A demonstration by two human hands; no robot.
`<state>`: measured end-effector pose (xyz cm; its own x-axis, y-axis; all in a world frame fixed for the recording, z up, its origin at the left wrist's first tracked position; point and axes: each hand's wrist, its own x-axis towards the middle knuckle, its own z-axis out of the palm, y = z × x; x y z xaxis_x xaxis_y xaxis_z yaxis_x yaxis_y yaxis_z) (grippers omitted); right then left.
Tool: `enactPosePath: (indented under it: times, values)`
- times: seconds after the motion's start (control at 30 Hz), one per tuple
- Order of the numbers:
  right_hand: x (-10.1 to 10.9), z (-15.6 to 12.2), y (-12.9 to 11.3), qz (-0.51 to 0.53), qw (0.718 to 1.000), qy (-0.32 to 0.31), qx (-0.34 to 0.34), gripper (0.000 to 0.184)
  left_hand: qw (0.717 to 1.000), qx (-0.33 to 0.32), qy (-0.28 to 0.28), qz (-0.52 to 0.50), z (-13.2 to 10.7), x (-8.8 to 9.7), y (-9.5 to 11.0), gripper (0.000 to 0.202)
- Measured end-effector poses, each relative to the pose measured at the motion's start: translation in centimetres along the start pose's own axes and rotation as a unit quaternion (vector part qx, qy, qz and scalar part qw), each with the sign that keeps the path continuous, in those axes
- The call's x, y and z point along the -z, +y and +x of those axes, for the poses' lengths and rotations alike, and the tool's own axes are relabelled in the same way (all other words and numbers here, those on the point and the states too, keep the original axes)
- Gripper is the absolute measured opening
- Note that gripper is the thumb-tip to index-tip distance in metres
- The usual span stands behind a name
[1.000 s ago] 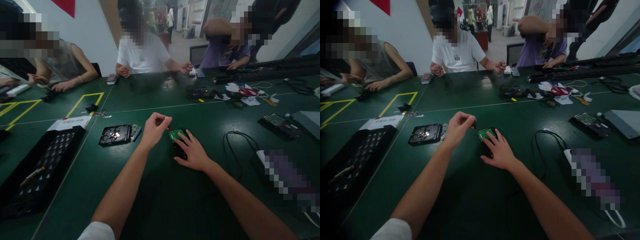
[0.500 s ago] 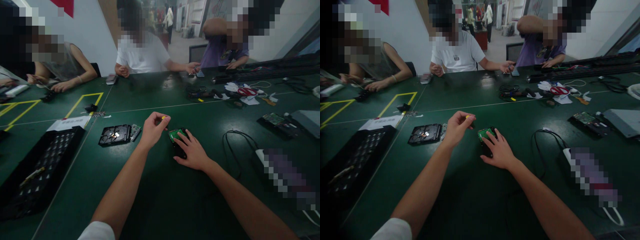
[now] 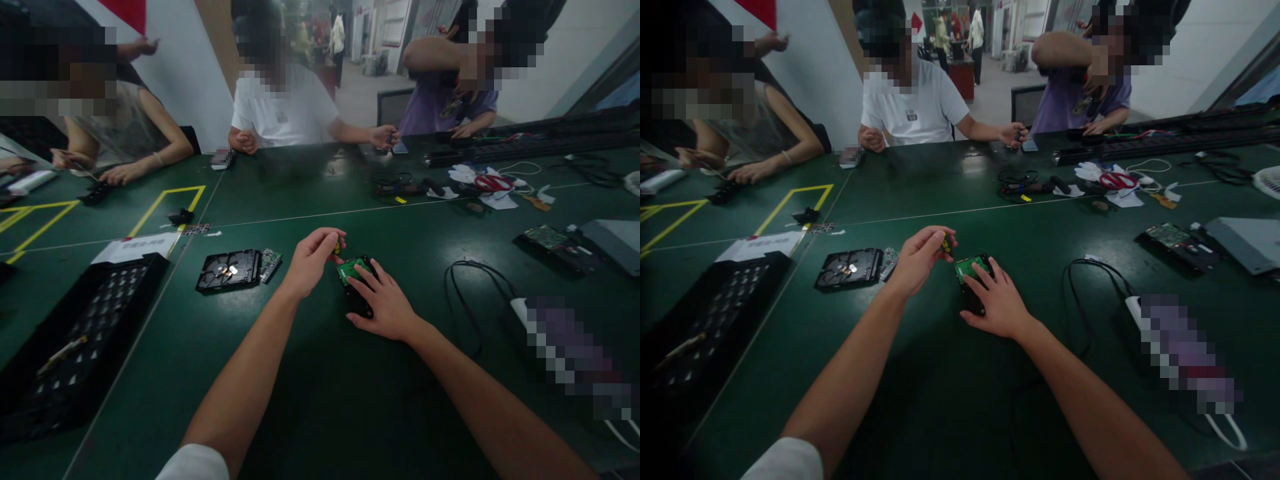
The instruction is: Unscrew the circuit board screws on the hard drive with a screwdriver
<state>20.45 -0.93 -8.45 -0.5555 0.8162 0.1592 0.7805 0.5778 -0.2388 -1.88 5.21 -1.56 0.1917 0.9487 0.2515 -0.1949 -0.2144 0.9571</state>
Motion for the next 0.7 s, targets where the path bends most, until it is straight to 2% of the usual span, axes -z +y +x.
enactPosePath:
  times: [0.13,0.3,0.57,0.7]
  values:
    - [0.1,0.0,-0.1,-0.005,1.0,-0.001,-0.001,0.084,0.998,-0.013,0.045,0.052,0.1,-0.4,-0.3,0.03]
    - [0.2,0.1,-0.2,-0.006,1.0,-0.013,-0.009,0.086,0.994,-0.003,0.104,0.022,0.4,-0.1,-0.7,0.033]
    - [0.2,0.1,-0.1,-0.008,1.0,-0.02,-0.009,0.087,0.991,0.003,0.132,0.014,0.9,1.7,-1.3,0.025]
    - [0.2,0.1,0.0,-0.008,1.0,-0.023,-0.01,0.087,0.991,0.023,0.136,-0.001,1.0,1.9,-1.2,0.026]
